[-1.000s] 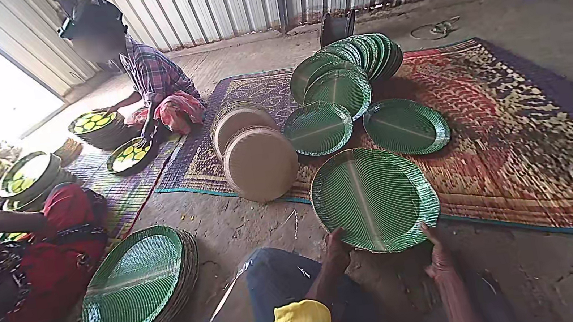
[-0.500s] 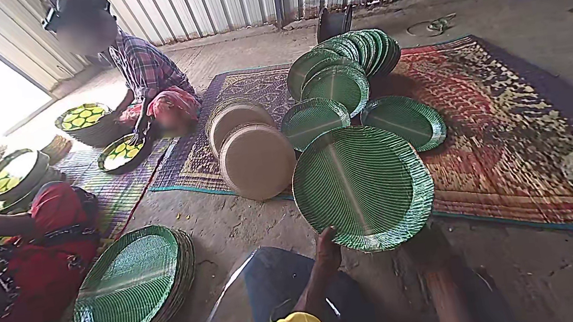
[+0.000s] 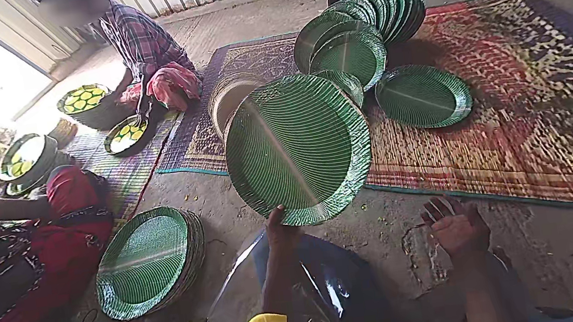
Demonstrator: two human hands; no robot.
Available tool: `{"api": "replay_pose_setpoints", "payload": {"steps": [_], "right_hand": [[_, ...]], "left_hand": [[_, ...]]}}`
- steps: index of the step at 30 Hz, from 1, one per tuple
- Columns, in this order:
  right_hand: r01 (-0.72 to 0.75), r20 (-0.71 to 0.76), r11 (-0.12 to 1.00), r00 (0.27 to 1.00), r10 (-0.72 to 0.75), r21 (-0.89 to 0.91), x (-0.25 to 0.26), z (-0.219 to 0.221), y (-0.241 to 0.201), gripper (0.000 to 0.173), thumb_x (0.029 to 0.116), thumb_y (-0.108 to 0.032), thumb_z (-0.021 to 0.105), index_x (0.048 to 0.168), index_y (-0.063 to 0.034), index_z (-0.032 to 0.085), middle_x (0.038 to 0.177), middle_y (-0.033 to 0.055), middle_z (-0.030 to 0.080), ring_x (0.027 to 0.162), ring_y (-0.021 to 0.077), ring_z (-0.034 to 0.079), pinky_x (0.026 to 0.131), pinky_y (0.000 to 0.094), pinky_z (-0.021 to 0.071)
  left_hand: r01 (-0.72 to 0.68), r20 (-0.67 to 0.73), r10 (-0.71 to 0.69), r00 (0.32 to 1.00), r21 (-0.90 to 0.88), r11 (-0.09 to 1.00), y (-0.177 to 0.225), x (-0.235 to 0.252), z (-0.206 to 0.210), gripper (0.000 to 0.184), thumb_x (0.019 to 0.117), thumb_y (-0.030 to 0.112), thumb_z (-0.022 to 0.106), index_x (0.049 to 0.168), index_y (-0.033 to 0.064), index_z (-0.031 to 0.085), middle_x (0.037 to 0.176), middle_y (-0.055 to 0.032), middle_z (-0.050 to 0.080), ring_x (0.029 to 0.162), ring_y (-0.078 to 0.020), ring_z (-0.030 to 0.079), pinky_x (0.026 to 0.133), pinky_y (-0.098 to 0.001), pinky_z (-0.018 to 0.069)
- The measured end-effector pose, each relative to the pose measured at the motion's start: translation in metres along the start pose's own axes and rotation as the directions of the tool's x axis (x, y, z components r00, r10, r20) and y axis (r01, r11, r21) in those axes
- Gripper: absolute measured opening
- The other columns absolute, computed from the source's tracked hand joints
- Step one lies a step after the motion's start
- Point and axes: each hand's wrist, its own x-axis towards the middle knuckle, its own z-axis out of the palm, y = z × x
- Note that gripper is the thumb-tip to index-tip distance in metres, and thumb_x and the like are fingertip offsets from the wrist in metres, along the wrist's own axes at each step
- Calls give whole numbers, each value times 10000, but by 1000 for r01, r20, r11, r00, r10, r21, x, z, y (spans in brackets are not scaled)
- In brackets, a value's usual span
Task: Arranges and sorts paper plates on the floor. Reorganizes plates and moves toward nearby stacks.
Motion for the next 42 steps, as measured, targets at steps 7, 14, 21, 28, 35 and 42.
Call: {"api": "replay_pose_setpoints", "payload": {"steps": [7,14,21,28,35,42], "right_hand": [[39,3,999,999,-39,27,5,-8,-8,540,1108,-463,123,1254,-171,553,1018,-30,734,877,148,732,724,336,611],[67,-73,995,995,-62,68,-1,-7,-19,553,1116,-458,145,1145,-191,628,927,-40,756,783,129,738,669,317,613],[98,-106,995,990,-95,27,-3,-1,-32,552,1118,-441,151,1069,-195,643,868,-50,750,738,109,722,646,292,599],[69,-122,998,990,-68,0,-4,9,-23,544,1129,-433,164,1075,-180,642,842,-37,743,711,113,720,618,289,602],[55,-205,998,977,-59,-25,-7,17,-23,406,1126,-372,245,1030,-202,601,795,-61,707,650,93,685,583,265,571],[27,-202,999,979,-33,-32,-9,28,-16,350,1122,-346,309,1048,-169,601,787,-50,687,625,86,657,575,267,561]], "left_hand": [[-334,-100,350,932,146,931,87,53,-46,211,1014,81,360,1185,65,483,1000,-89,652,909,-201,678,816,-456,592],[-388,-262,461,848,284,877,176,135,-83,225,1046,151,392,1237,59,467,1037,-128,593,876,-236,637,739,-457,569],[-425,-335,502,798,278,861,259,235,-110,517,1055,262,487,1521,91,342,1483,-203,447,1291,-333,522,1020,-540,487],[-161,-388,379,840,489,857,217,259,-154,688,1093,508,371,1613,96,189,1621,-242,301,1404,-408,461,1045,-574,495],[-110,-86,310,947,820,562,113,224,-166,512,1092,205,502,1533,-14,362,1420,-293,532,1189,-356,620,956,-482,536],[-434,439,64,896,835,340,46,163,-98,453,1057,202,484,1406,-84,519,1227,-229,675,1054,-235,691,947,-390,553]]}}
